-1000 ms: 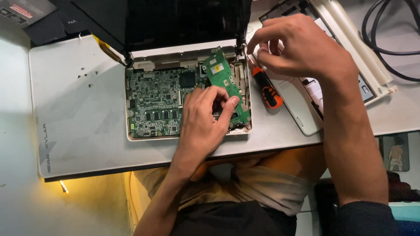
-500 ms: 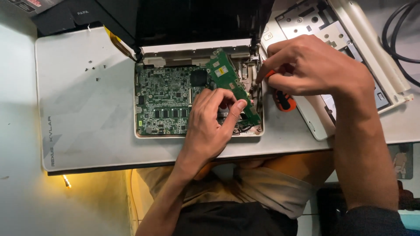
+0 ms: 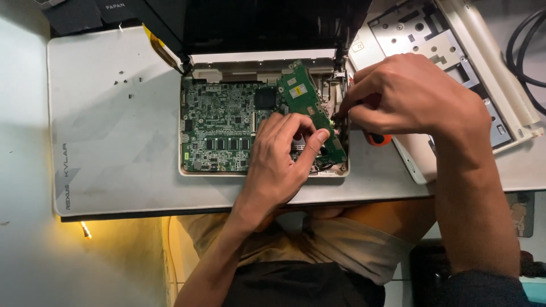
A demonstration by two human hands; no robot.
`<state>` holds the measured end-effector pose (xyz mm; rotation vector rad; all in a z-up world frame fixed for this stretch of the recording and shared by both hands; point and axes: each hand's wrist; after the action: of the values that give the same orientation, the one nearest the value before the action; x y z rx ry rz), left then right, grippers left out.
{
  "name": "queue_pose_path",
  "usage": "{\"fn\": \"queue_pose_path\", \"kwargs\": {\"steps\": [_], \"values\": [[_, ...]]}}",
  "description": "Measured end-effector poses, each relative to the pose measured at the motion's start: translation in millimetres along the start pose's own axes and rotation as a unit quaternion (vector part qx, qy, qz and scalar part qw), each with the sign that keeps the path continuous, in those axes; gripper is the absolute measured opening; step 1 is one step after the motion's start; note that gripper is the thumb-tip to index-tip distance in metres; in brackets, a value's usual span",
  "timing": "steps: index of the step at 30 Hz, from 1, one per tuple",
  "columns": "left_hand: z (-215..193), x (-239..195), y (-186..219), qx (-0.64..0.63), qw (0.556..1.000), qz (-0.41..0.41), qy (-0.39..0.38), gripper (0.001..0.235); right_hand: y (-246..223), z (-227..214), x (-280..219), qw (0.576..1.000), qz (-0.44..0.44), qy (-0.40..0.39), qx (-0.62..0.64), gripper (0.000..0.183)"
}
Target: The person uses a screwdriver to remove screws from a laptop motherboard and then places the motherboard into the laptop chassis. They then pick up a smaller circuit board and connect a ribbon cable to it before placing it into the laptop.
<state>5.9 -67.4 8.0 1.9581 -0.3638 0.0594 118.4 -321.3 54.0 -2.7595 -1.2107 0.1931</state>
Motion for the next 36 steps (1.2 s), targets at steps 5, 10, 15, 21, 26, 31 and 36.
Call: {"fn": "queue_pose_path", "kwargs": {"steps": [5, 10, 15, 21, 26, 31, 36], "values": [[3.2, 3.6, 5.6, 0.006, 1.0, 0.011, 0.006, 0.03, -12.7, -8.1, 4.0, 0.996, 0.036, -0.045, -0.067, 0.037], [15.5, 7.8, 16.3, 0.056, 0.998, -0.009, -0.007, 0.025, -8.7, -15.6, 4.2, 0.996, 0.064, -0.067, -0.015, 0.04], [31.5, 9.5, 20.8, 0.173, 0.985, -0.014, -0.008, 0.027, 2.3, -17.3, 2.7, 0.984, 0.101, -0.103, 0.104, 0.041], [32.6, 8.9, 24.2, 0.207, 0.978, 0.002, -0.025, 0.023, 13.5, -11.3, -5.5, 0.993, 0.07, -0.027, 0.087, 0.042], [33.1, 12.7, 25.4, 0.198, 0.977, -0.044, -0.066, 0.025, 23.4, -7.1, -12.1, 0.993, 0.068, 0.039, 0.092, 0.034], [34.8, 11.5, 22.6, 0.193, 0.978, -0.039, -0.07, 0.027, 26.3, -2.3, -12.1, 0.993, 0.068, 0.081, 0.053, 0.028], [36.0, 10.3, 20.0, 0.187, 0.977, -0.052, -0.083, 0.023, 28.2, 2.5, -11.3, 0.993, 0.063, 0.103, 0.009, 0.031]]}}
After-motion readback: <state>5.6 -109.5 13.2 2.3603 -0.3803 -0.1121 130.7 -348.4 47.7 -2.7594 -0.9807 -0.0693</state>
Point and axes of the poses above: each hand's wrist, its own x-axis towards the middle knuckle, its own z-axis out of the palm, y = z × x, and after that the axes turned 15 degrees about -x, right-handed
